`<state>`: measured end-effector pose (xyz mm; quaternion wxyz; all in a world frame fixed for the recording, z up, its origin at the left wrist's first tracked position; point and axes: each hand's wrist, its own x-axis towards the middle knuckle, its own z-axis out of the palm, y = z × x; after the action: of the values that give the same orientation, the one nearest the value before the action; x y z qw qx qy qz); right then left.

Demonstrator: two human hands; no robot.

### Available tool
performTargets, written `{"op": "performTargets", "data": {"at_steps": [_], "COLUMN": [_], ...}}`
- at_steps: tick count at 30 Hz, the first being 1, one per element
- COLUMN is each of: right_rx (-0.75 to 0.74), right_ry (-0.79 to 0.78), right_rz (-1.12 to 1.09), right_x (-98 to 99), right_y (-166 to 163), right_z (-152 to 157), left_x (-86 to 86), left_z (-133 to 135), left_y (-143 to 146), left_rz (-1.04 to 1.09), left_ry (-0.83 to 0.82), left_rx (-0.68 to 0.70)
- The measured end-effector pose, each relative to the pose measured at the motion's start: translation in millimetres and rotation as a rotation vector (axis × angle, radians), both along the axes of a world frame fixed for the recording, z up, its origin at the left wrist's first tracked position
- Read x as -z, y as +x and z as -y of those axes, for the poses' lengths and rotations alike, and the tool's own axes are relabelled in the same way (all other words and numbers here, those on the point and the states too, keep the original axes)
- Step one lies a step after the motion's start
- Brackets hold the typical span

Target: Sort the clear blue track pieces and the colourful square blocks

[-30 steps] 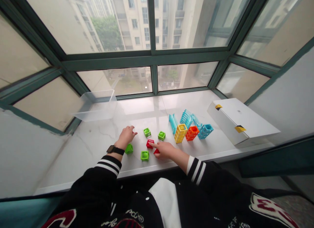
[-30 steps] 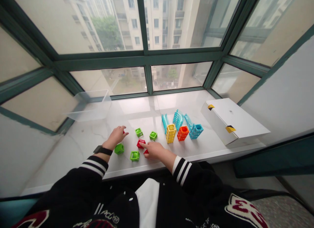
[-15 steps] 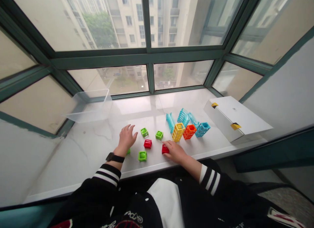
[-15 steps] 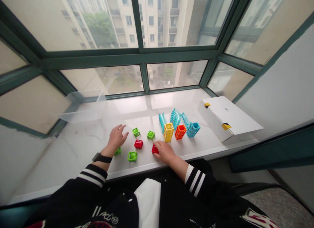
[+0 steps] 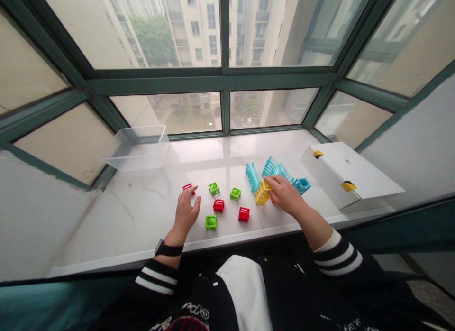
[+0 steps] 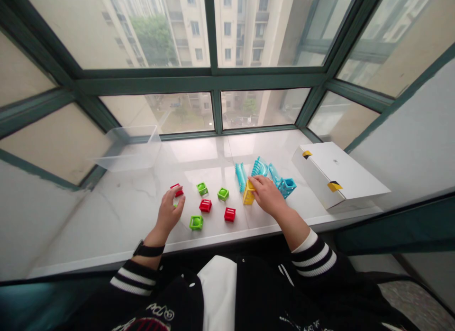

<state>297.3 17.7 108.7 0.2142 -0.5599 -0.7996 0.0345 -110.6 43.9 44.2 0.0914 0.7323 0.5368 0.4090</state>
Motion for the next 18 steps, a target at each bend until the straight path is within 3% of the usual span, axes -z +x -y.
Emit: {"op": "performTargets", "data": {"at_steps": [3, 6, 9, 11, 15, 18], "right_rx": [-0.005, -0.023, -0.052, -0.095, -0.250, -0.325], "right_ry": [-0.051, -0.051, -0.006, 0.024, -0.055, -0.126], "right_rz": [-0.027, -0.109, -0.246, -0.369, -0.680, -0.841], "right_x": [-10.1, -38.3, -68.7, -78.0, -57.9, -27.7], "right_y": [12.4, 22.4, 18.3, 3.6, -45.3, -80.1], "right_z": [9.3, 27.5, 44.2, 50.4, 49.8, 42.5], "left_x": [-3.0, -13.4, -36.3, -55.6, -81.4, -78.1], "left_z": [7.7, 15.6, 26.5, 34.8, 46.4, 48.5], "left_y": [11.5, 29.3, 52.3, 66.7, 78.4, 67.4], "left_rz": [0.024, 0.038, 0.057, 0.023, -0.167, -0.295], "left_ry": [0.003, 0.027, 0.053, 0.069, 0.149, 0.131], "left_rx": [0.051, 0.151, 0.274, 0.375, 0.454, 0.392]}}
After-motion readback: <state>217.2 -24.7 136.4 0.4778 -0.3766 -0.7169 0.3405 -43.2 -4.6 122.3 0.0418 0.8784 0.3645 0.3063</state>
